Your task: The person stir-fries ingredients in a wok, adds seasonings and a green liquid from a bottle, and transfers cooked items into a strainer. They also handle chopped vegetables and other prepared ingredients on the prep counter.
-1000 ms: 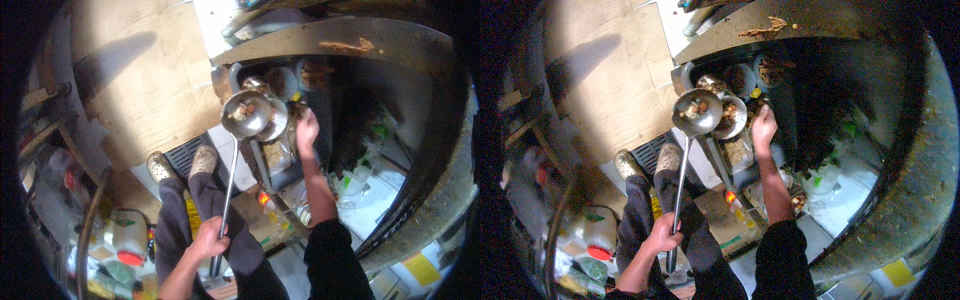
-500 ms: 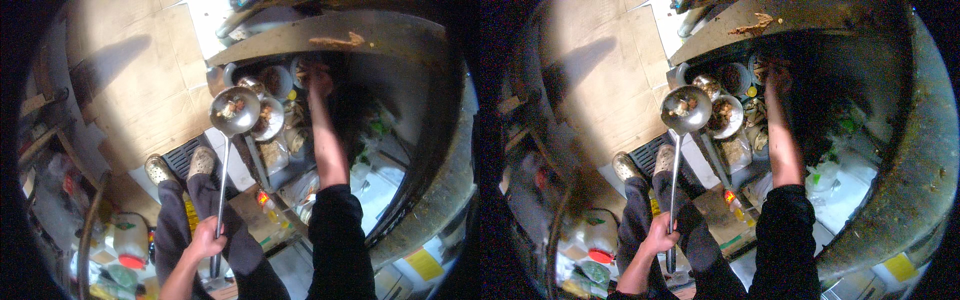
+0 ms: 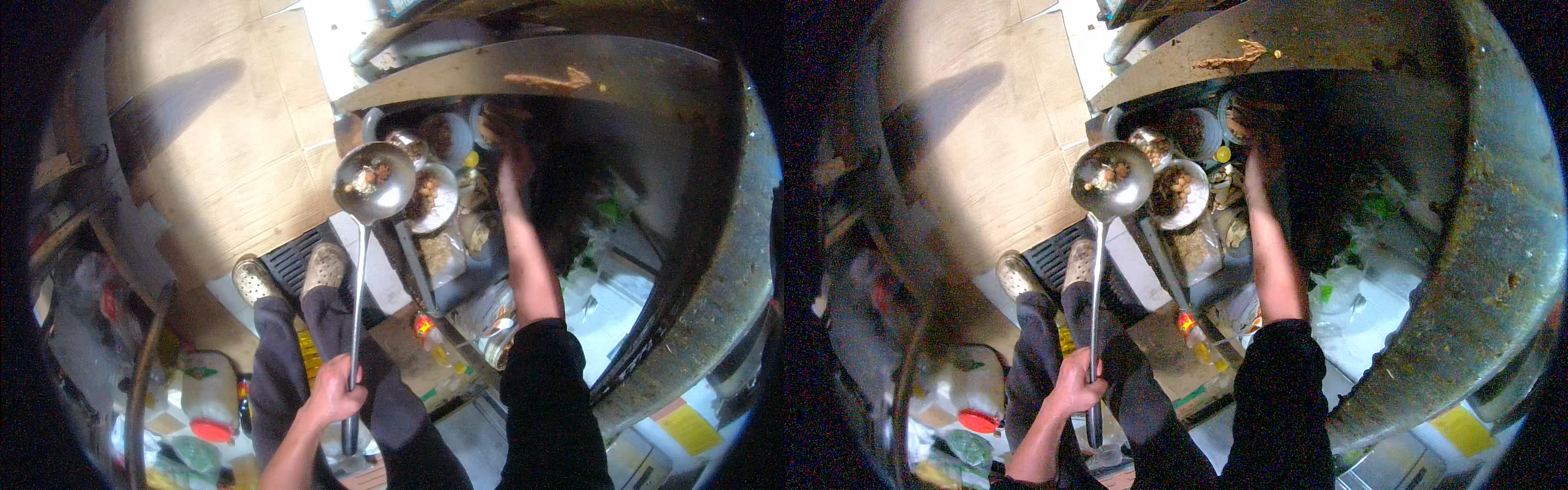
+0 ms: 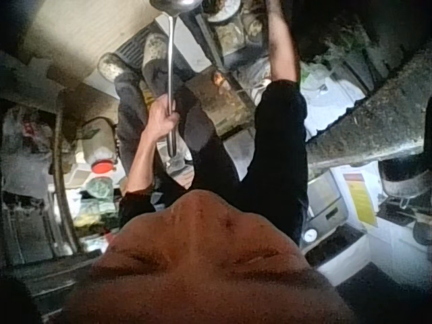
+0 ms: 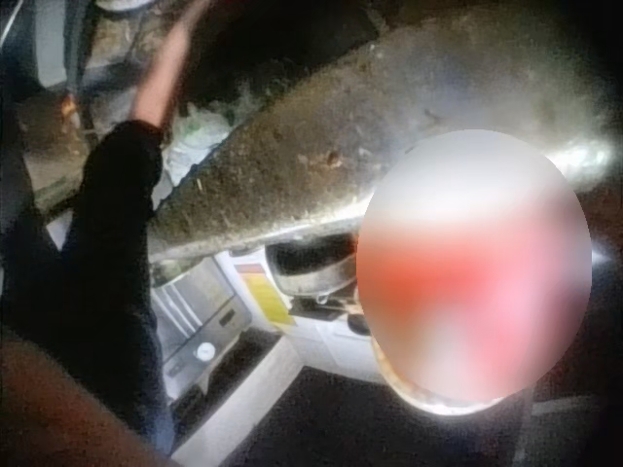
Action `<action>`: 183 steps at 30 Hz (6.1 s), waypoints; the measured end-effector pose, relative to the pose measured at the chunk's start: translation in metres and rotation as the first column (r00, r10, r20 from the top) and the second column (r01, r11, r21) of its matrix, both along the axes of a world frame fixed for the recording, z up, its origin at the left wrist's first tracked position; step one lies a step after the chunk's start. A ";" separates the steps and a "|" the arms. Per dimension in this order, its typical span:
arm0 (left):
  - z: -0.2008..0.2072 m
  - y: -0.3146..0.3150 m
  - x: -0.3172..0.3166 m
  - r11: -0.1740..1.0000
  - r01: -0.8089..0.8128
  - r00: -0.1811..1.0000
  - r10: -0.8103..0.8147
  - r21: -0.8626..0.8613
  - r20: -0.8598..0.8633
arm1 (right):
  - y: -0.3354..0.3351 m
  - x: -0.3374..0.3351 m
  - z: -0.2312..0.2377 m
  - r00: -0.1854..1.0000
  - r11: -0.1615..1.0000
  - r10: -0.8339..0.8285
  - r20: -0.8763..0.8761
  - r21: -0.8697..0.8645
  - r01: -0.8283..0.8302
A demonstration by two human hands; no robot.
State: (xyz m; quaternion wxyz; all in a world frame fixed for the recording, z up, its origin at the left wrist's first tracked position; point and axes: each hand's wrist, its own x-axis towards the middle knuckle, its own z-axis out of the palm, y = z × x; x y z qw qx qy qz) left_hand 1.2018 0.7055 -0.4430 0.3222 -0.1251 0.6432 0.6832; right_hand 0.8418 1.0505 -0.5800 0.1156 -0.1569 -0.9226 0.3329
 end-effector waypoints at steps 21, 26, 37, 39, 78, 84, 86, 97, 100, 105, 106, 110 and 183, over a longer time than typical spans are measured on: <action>-0.004 -0.004 -0.002 0.999 0.015 1.000 -0.015 0.028 -0.025 | 0.071 -0.052 0.005 0.954 0.868 -0.124 -0.273 -0.496 -0.029; -0.004 -0.003 0.004 0.999 -0.032 0.999 0.032 -0.012 -0.014 | -0.079 0.069 0.067 0.949 0.552 -0.295 0.112 -0.790 0.265; -0.007 -0.006 0.004 1.000 0.000 1.000 0.000 0.000 -0.007 | -0.018 0.148 0.001 0.857 0.427 -0.133 0.498 -0.751 0.503; -0.005 -0.007 0.003 1.000 -0.003 1.000 0.003 0.007 -0.008 | -0.019 0.150 0.002 0.857 0.521 -0.121 0.501 -0.703 0.485; -0.002 -0.002 0.001 0.989 0.144 0.988 -0.141 0.038 -0.068 | -0.153 0.133 0.095 0.655 0.666 0.689 0.311 0.086 -0.741; -0.004 0.000 0.004 0.988 0.153 0.986 -0.150 0.034 -0.075 | -0.156 0.134 0.107 0.617 0.612 0.677 0.402 0.158 -0.775; -0.004 0.000 0.004 0.987 0.161 0.985 -0.158 0.031 -0.074 | -0.149 0.139 0.101 0.708 0.692 0.653 0.268 0.168 -0.702; 0.000 -0.007 0.002 0.990 0.138 0.990 -0.138 0.025 -0.016 | 0.066 0.105 -0.001 0.902 0.988 -0.138 0.410 0.126 0.094; -0.003 -0.007 0.002 0.990 0.142 0.990 -0.141 0.021 -0.023 | 0.132 0.138 -0.026 0.849 0.937 -0.302 0.434 -0.030 0.349; -0.002 -0.009 0.007 0.990 0.139 0.990 -0.139 -0.005 -0.026 | 0.095 0.178 -0.027 0.508 0.981 -0.161 0.846 0.078 0.180; -0.001 -0.010 0.005 0.988 0.156 0.987 -0.155 0.010 -0.035 | 0.109 0.184 -0.035 0.546 0.988 -0.152 0.824 0.117 0.098; -0.003 -0.008 0.004 0.989 0.150 0.987 -0.149 0.012 -0.060 | 0.122 0.192 -0.066 0.608 0.996 -0.085 0.789 0.061 0.061; 0.070 -0.046 0.037 0.984 0.164 0.981 -0.170 0.069 0.097 | -0.159 0.202 0.117 0.849 0.771 0.276 0.451 -0.631 0.085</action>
